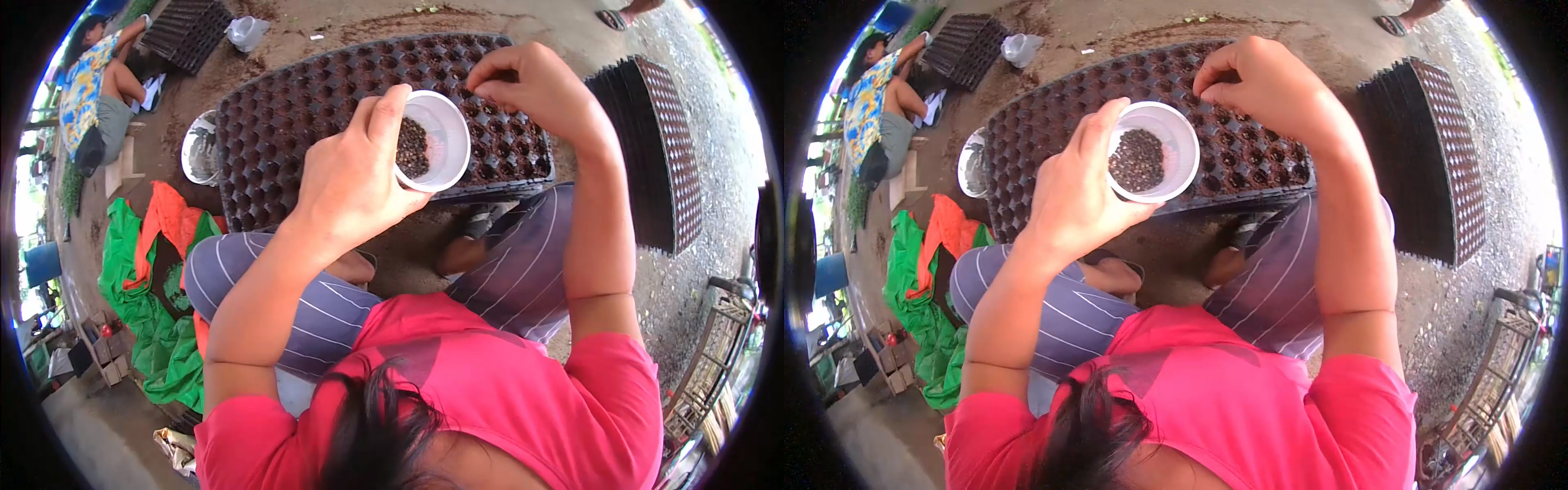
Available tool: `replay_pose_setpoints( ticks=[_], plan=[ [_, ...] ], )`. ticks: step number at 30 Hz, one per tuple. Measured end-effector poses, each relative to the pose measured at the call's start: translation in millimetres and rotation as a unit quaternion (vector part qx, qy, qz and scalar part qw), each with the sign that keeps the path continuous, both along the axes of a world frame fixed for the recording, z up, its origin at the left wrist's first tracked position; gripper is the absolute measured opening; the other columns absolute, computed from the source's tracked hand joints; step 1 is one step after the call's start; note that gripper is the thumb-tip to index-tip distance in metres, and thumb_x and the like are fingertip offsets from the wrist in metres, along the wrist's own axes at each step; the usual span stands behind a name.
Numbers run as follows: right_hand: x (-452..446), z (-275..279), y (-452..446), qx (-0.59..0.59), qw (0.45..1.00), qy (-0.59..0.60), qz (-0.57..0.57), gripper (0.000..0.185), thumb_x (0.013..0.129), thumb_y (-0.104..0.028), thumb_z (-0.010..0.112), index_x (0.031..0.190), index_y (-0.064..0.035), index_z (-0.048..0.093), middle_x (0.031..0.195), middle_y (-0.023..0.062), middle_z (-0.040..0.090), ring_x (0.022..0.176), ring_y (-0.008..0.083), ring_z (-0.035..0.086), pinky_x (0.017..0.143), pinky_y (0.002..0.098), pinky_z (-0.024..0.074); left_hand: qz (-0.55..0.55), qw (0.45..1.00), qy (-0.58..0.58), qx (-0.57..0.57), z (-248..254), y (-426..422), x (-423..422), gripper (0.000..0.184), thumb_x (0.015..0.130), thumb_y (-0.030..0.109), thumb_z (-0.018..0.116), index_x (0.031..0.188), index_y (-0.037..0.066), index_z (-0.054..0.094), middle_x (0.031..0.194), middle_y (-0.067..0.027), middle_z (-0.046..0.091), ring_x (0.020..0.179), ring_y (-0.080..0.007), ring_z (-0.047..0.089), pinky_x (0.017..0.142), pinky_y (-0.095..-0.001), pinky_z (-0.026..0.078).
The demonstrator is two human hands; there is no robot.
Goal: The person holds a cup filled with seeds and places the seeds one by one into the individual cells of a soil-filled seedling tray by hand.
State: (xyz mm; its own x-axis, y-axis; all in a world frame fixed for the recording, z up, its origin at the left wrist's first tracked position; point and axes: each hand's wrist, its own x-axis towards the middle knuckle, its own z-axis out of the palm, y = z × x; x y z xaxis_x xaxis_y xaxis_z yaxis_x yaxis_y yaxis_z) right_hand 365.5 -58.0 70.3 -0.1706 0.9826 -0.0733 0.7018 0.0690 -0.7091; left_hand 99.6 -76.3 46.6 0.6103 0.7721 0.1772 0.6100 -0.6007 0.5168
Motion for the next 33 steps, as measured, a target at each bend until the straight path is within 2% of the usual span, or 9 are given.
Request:
replay_pose_setpoints(
  ticks=[6, 8, 15, 16, 17, 19, 26, 31, 33],
  plan=[
    [-7.1, -50.8, 16.1, -0.074, 0.991, -0.028, 0.109, 0.02, 0.085, -0.001, 0.065, 0.104, 0.0021, 0.074, 0.079, 0.0101, 0.073, 0.07, 0.0155, 0.068, 0.068, 0.0312, 0.0547, -0.005, 1.0, 0.002, 0.013, -7.6, 5.5, -10.9, 0.1, 0.063, 0.024, 0.091, 0.148, 0.007, 0.04, 0.127, -0.0188, 0.063, 0.098, -0.0407, 0.071, 0.08, -0.0478, 0.06],
    [-22.7, -46.1, 16.8, -0.12, 0.989, -0.001, 0.09, 0.021, 0.086, -0.003, 0.063, 0.104, 0.0014, 0.074, 0.078, 0.0143, 0.073, 0.071, 0.0225, 0.069, 0.069, 0.0373, 0.0547, -0.003, 1.0, -0.006, 0.008, -8.3, 9.0, -14.8, 0.101, 0.064, 0.026, 0.092, 0.148, 0.006, 0.04, 0.126, -0.0188, 0.063, 0.092, -0.043, 0.071, 0.077, -0.0486, 0.06],
    [-14.8, -70.3, 40.7, -0.101, 0.992, 0.006, 0.073, 0.024, 0.096, -0.023, 0.062, 0.099, -0.0046, 0.077, 0.074, 0.0041, 0.07, 0.064, 0.0125, 0.062, 0.058, 0.0298, 0.0497, 0.062, 0.998, -0.007, 0.002, -19.5, 22.9, -20.3, 0.098, 0.06, 0.027, 0.096, 0.143, 0.006, 0.048, 0.134, -0.0205, 0.064, 0.118, -0.04, 0.066, 0.1, -0.0446, 0.055],
    [-4.8, -91.9, 47.7, -0.099, 0.993, 0.028, 0.054, 0.015, 0.089, -0.016, 0.068, 0.095, -0.0051, 0.077, 0.076, 0.0083, 0.073, 0.069, 0.0186, 0.07, 0.061, 0.0338, 0.0545, 0.07, 0.997, -0.003, -0.023, -19.4, 25.1, -20.1, 0.094, 0.062, 0.024, 0.096, 0.142, 0.007, 0.05, 0.129, -0.0206, 0.067, 0.12, -0.0383, 0.066, 0.101, -0.043, 0.054],
    [-25.1, -40.6, 36.8, -0.197, 0.979, -0.04, -0.019, 0.016, 0.083, -0.01, 0.067, 0.092, -0.0036, 0.079, 0.075, 0.0089, 0.074, 0.066, 0.0206, 0.068, 0.065, 0.0356, 0.056, 0.064, 0.998, -0.003, 0.005, -26.0, 27.6, -24.8, 0.09, 0.065, 0.021, 0.095, 0.142, 0.007, 0.05, 0.128, -0.0196, 0.068, 0.12, -0.0352, 0.067, 0.101, -0.0413, 0.053],
    [2.1, -62.1, 43.4, -0.152, 0.988, -0.001, 0.038, 0.019, 0.088, -0.008, 0.064, 0.097, -0.0018, 0.079, 0.077, 0.006, 0.073, 0.066, 0.0136, 0.064, 0.062, 0.0303, 0.0538, 0.083, 0.995, 0.003, 0.052, -15.8, 34.1, -23.4, 0.076, 0.067, 0.021, 0.092, 0.131, 0.003, 0.054, 0.116, -0.0213, 0.069, 0.109, -0.0383, 0.07, 0.091, -0.0443, 0.057],
    [19.1, -71.8, 29.6, -0.16, 0.987, 0.031, 0.002, 0.022, 0.085, -0.005, 0.066, 0.101, -0.0017, 0.08, 0.081, 0.0091, 0.075, 0.071, 0.0145, 0.068, 0.064, 0.0311, 0.0554, 0.124, 0.989, 0.005, 0.08, -34.2, 62.1, -41.7, 0.089, 0.072, 0.023, 0.094, 0.146, 0.003, 0.048, 0.134, -0.0198, 0.066, 0.122, -0.0307, 0.067, 0.104, -0.0403, 0.051],
    [22.2, -75.0, 16.0, -0.003, 0.99, -0.108, 0.09, 0.022, 0.085, -0.019, 0.074, 0.099, -0.0028, 0.079, 0.083, 0.0181, 0.075, 0.074, 0.028, 0.073, 0.073, 0.0405, 0.0571, 0.102, 0.992, 0.0, 0.075, -49.8, 68.1, -44.2, 0.087, 0.073, 0.023, 0.093, 0.145, 0.003, 0.049, 0.133, -0.0187, 0.067, 0.122, -0.0287, 0.067, 0.104, -0.0394, 0.051],
    [20.0, -71.3, 16.9, -0.06, 0.99, -0.103, 0.07, 0.022, 0.085, -0.018, 0.073, 0.099, -0.0023, 0.079, 0.083, 0.0179, 0.075, 0.075, 0.0275, 0.073, 0.073, 0.0402, 0.0572, 0.099, 0.993, 0.001, 0.06, -53.9, 68.7, -45.6, 0.085, 0.074, 0.022, 0.093, 0.145, 0.002, 0.05, 0.133, -0.0177, 0.068, 0.121, -0.0265, 0.067, 0.104, -0.0383, 0.051]
  ],
)
